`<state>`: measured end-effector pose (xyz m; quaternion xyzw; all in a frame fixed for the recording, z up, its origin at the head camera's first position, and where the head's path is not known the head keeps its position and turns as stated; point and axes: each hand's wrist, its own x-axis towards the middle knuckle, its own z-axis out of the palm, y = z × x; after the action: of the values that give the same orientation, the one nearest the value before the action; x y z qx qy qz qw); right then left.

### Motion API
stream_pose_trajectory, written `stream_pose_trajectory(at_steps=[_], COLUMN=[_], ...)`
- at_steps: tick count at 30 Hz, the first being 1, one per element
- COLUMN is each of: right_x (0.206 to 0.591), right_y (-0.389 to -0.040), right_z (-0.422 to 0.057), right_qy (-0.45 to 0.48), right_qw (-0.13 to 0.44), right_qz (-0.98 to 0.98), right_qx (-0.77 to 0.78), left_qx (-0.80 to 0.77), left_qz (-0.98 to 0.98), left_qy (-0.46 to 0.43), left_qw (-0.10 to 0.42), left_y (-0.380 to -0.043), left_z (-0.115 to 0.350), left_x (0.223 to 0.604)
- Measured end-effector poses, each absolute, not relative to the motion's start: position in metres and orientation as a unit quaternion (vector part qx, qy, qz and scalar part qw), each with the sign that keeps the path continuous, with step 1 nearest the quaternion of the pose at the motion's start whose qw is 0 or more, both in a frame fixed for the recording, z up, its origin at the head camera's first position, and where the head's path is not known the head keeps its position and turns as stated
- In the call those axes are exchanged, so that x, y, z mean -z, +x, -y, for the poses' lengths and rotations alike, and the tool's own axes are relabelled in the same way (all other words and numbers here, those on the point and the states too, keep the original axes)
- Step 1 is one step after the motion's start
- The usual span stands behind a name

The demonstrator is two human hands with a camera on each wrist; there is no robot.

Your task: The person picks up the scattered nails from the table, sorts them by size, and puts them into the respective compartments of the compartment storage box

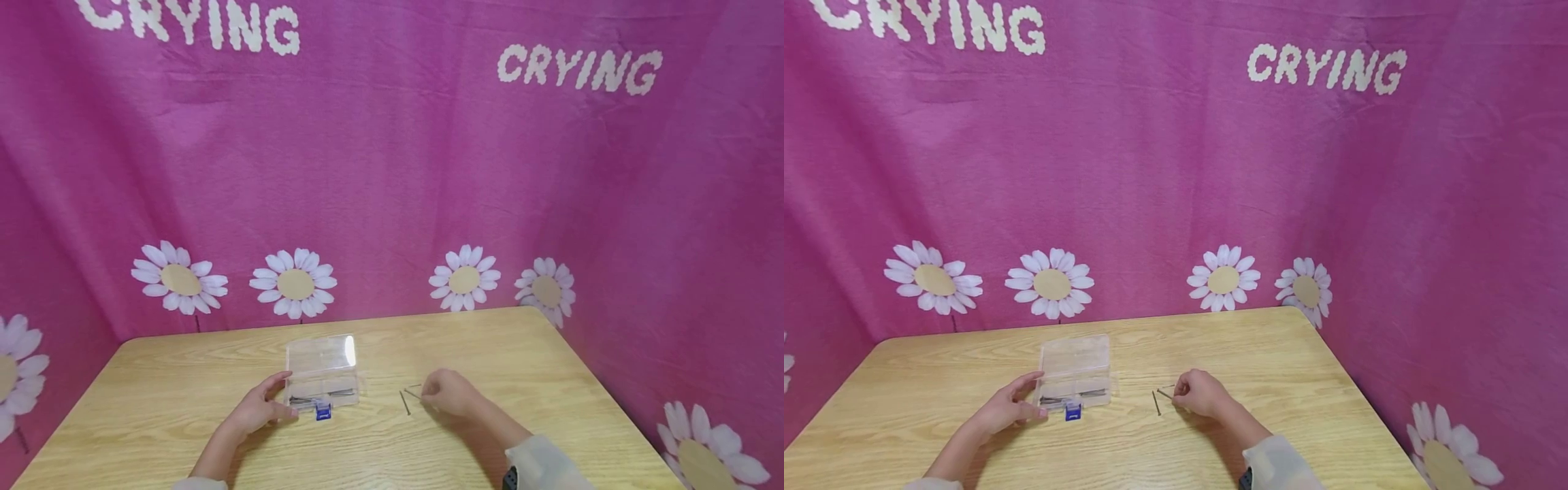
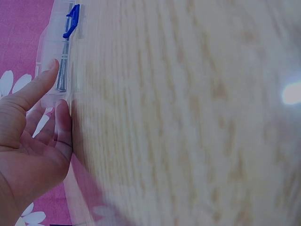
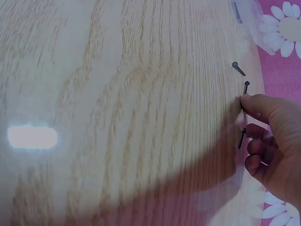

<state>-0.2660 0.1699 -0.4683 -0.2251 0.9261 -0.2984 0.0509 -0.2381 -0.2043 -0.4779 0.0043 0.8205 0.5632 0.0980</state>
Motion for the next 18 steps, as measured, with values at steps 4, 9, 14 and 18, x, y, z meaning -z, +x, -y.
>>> stream_pose_trajectory(at_steps=[4,9,14,18], right_x=[0.4718,0.4729,0.4733,0.4735], right_y=[-0.2685,-0.2690,-0.2688,-0.2691], right_z=[-0.1720,-0.1740,-0.1755,-0.1753], right_qy=[-0.222,-0.215,-0.202,-0.200], right_qw=[0.048,0.043,0.042,0.043], right_qz=[-0.929,-0.932,-0.934,-0.934], right_qx=[0.293,0.289,0.290,0.292], left_qx=[-0.563,-0.551,-0.548,-0.547], left_qz=[-0.820,-0.829,-0.831,-0.832], left_qy=[0.003,0.006,0.003,0.000], left_qw=[0.099,0.095,0.094,0.094], left_y=[-0.2395,-0.2406,-0.2417,-0.2428], left_z=[0.2032,0.2033,0.2031,0.2034], left_x=[0.4787,0.4792,0.4796,0.4807])
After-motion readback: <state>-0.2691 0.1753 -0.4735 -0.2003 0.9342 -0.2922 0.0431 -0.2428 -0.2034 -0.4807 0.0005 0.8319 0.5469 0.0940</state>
